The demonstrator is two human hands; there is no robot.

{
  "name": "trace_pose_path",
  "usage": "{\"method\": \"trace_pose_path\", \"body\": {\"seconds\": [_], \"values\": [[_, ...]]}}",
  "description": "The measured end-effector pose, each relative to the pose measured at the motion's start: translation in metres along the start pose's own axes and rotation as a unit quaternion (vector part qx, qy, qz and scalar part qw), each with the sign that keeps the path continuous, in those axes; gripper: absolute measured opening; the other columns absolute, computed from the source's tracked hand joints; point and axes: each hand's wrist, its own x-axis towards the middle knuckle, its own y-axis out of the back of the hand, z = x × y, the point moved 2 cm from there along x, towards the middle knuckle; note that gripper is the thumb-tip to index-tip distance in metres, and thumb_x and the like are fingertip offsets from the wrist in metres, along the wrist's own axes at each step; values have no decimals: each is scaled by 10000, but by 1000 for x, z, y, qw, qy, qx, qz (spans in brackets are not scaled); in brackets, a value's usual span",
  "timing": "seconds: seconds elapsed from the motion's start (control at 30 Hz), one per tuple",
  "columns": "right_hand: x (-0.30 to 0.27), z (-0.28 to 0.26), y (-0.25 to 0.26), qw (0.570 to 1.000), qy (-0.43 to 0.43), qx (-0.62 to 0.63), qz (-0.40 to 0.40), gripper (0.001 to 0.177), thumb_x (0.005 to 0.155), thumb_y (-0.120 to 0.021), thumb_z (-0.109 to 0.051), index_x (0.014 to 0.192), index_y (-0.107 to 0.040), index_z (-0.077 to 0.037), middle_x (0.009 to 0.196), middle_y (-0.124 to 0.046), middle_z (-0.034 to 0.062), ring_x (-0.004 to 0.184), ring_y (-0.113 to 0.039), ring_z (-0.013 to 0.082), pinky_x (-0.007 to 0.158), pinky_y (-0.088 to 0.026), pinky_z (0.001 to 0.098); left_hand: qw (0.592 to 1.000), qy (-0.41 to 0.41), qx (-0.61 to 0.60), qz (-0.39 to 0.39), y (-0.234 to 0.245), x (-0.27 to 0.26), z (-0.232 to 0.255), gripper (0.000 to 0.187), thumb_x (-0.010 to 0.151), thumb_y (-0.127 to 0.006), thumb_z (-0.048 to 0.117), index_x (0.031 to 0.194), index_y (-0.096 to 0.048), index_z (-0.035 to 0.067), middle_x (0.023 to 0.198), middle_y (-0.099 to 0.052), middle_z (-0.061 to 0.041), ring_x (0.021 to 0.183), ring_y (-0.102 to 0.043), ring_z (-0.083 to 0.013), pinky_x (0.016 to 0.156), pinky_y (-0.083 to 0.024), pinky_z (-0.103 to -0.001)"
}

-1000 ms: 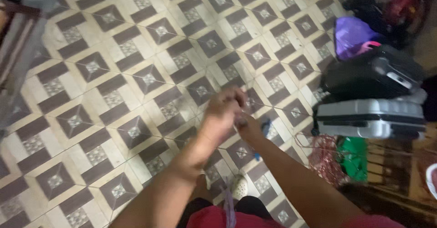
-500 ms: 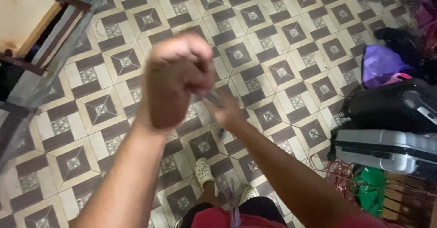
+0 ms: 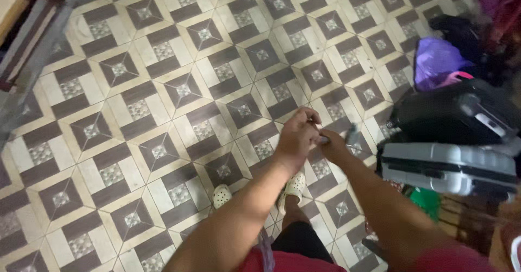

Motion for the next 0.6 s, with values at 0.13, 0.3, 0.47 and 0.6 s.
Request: {"method": "trace_pose_path", "body": {"seconds": [0.13,0.3,0.47,0.6], "values": [[56,-86,-23,967,-196,156,-52,414,984,-619,-173,1395,-626,-220,915,-721,89,747,-611,238,649,-494,392,976,-60,157,138,3,9,83,155,852,-461,7,929,-570,88,830,-560,-10,675,-516,-115,545,-465,-262],[113,-196,-38,906,133,395,70,264,923,-695,-74,1184,-664,-50,1087,-730,46,992,-675,127,871,-544,290,961,-237,129,59,-16,-12,176,307,788,-404,-82,1009,-556,68,787,-469,-14,668,-405,-90,536,-332,-237],[117,-225,15,962,92,257,-22,271,1058,-737,-222,970,-597,-8,880,-538,158,777,-495,207,740,-499,375,948,-286,139,-8,-40,-11,209,201,891,-409,-56,998,-537,56,744,-479,-9,598,-409,-91,517,-336,-245],[86,-199,94,976,80,203,20,221,921,-716,-305,995,-676,-101,843,-700,55,788,-665,185,725,-529,343,949,-297,28,-101,-66,21,199,142,931,-451,-7,1012,-554,48,669,-521,-17,537,-427,-89,518,-349,-248]]}}
